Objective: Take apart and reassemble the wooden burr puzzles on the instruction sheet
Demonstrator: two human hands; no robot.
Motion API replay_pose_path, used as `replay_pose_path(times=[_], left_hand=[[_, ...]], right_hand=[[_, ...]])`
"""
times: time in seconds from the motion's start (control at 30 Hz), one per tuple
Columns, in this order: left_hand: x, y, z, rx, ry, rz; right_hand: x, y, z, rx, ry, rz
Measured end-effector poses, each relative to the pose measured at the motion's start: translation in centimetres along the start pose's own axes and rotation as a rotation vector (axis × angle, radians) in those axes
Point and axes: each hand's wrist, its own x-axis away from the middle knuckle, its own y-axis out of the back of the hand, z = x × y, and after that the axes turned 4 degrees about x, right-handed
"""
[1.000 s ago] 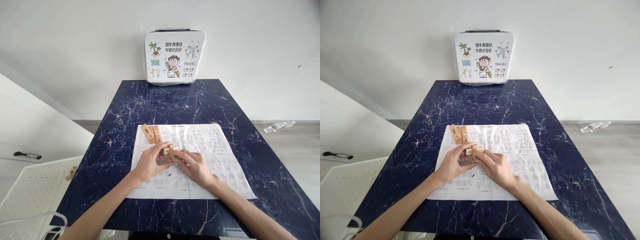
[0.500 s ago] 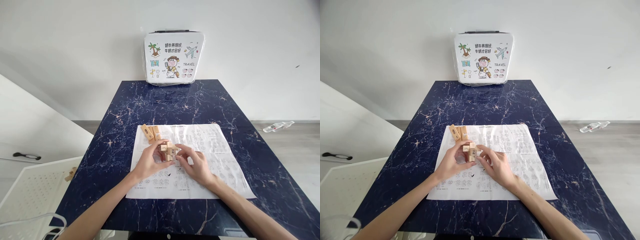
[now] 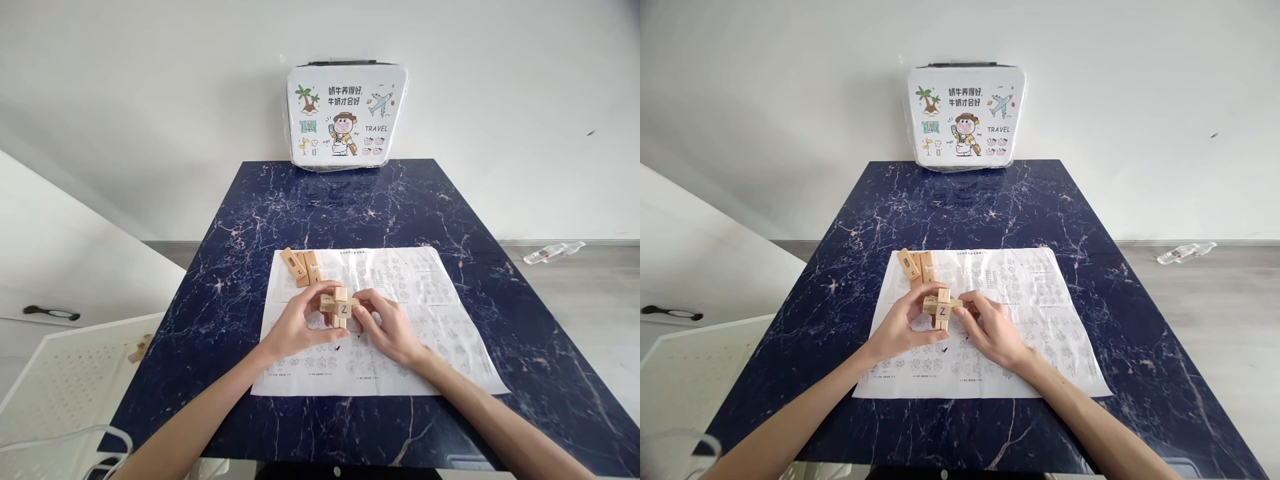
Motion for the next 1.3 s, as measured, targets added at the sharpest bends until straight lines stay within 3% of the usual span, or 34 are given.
replay_pose_path(times=[0.27,0.87,0.97,1.13,1.3], left_hand=[[0.1,-0.1,-0.2,-0.067,-0.039,0.012],[0.1,-0.2,-0.2,-0.036,-0.017,0.006],[0.2,-0.2,-0.1,-0.039,-0.007,-0.011],[0.1,-0.3,0.2,-0.121,-0.051,-0.135],[-0.2,0.0,0.6,-0.364,-0.226,-0.291]], right_hand=[[-0.3,0.5,0.4,-0.302,-0.143,0.185],[-0.7,0.4,0.4,-0.496,-0.193,0.217],[-0.9,0.7,0.1,-0.474,-0.199,0.061],[-1.7,2.5,-1.8,-0.248,-0.259,-0.409],[-2.8,4.8,-4.4,-0.084,-0.266,-0.751]])
